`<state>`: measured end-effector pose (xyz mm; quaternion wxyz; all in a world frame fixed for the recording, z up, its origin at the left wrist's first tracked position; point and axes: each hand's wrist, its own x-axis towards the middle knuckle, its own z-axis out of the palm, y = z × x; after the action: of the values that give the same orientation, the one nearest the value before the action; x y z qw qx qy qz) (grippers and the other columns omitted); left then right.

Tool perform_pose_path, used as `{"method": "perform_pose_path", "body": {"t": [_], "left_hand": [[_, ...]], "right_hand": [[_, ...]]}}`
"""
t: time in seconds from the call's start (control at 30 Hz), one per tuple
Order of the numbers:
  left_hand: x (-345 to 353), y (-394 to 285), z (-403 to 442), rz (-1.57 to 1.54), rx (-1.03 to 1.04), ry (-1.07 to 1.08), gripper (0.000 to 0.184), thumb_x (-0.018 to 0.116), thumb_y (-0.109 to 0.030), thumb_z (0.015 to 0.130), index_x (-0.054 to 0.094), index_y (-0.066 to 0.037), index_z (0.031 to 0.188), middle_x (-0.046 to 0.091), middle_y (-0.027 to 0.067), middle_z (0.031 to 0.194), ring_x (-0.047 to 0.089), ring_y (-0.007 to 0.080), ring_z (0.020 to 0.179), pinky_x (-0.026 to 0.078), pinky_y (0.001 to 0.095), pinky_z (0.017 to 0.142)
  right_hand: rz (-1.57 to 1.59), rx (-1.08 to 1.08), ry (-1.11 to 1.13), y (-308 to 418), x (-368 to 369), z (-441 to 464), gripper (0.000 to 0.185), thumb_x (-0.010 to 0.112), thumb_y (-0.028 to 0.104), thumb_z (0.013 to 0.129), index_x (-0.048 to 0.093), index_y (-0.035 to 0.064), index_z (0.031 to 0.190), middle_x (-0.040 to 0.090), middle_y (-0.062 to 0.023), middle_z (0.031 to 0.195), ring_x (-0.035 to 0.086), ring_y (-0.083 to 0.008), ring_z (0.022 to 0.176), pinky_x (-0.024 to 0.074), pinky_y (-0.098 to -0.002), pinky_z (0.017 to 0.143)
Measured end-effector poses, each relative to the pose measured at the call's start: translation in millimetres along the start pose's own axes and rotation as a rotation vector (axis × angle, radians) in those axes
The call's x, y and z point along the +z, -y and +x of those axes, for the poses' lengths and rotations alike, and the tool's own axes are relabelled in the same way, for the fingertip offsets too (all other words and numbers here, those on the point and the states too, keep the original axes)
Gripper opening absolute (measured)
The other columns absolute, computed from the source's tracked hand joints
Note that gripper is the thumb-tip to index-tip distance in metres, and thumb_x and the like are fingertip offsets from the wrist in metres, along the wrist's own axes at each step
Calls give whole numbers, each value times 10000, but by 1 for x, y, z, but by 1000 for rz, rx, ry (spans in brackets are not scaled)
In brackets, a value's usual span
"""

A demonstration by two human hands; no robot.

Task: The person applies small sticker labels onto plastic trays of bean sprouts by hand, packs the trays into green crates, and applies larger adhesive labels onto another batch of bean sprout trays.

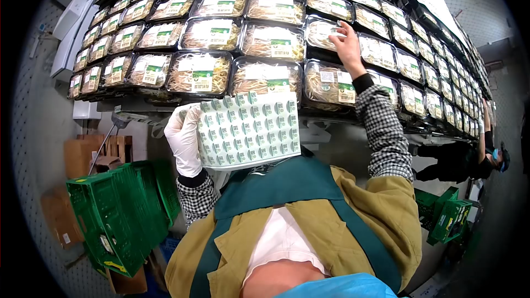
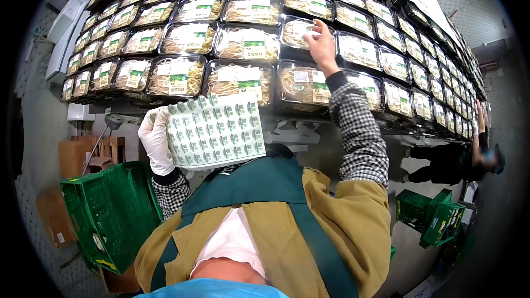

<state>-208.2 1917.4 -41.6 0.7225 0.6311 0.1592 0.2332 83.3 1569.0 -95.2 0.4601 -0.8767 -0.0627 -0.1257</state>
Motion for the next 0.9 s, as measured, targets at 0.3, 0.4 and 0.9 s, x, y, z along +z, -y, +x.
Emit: {"method": "perform_pose_path", "body": {"t": [0.3,0.4,0.9], "left_hand": [[-9,0,3,24,56,-159,125,607,-106,911,654,10,918,664,16,835,586,67,734,483,212,690],[-2,5,3,24,47,-172,121,602,-96,913,656,11,924,665,17,832,584,63,731,480,204,685],[17,-13,-16,107,22,-433,101,622,-82,893,640,17,893,664,42,819,586,80,711,480,211,676]], "right_hand": [[-470,-398,-135,-15,1,49,461,586,14,776,487,27,1226,621,-147,953,623,-295,836,488,-367,733],[-193,20,-180,-11,26,97,474,678,211,771,546,16,1182,710,-93,904,668,-238,857,488,-333,804],[-255,52,-274,-47,71,260,295,658,351,754,741,88,861,697,-155,820,670,-315,818,509,-394,786]]}}
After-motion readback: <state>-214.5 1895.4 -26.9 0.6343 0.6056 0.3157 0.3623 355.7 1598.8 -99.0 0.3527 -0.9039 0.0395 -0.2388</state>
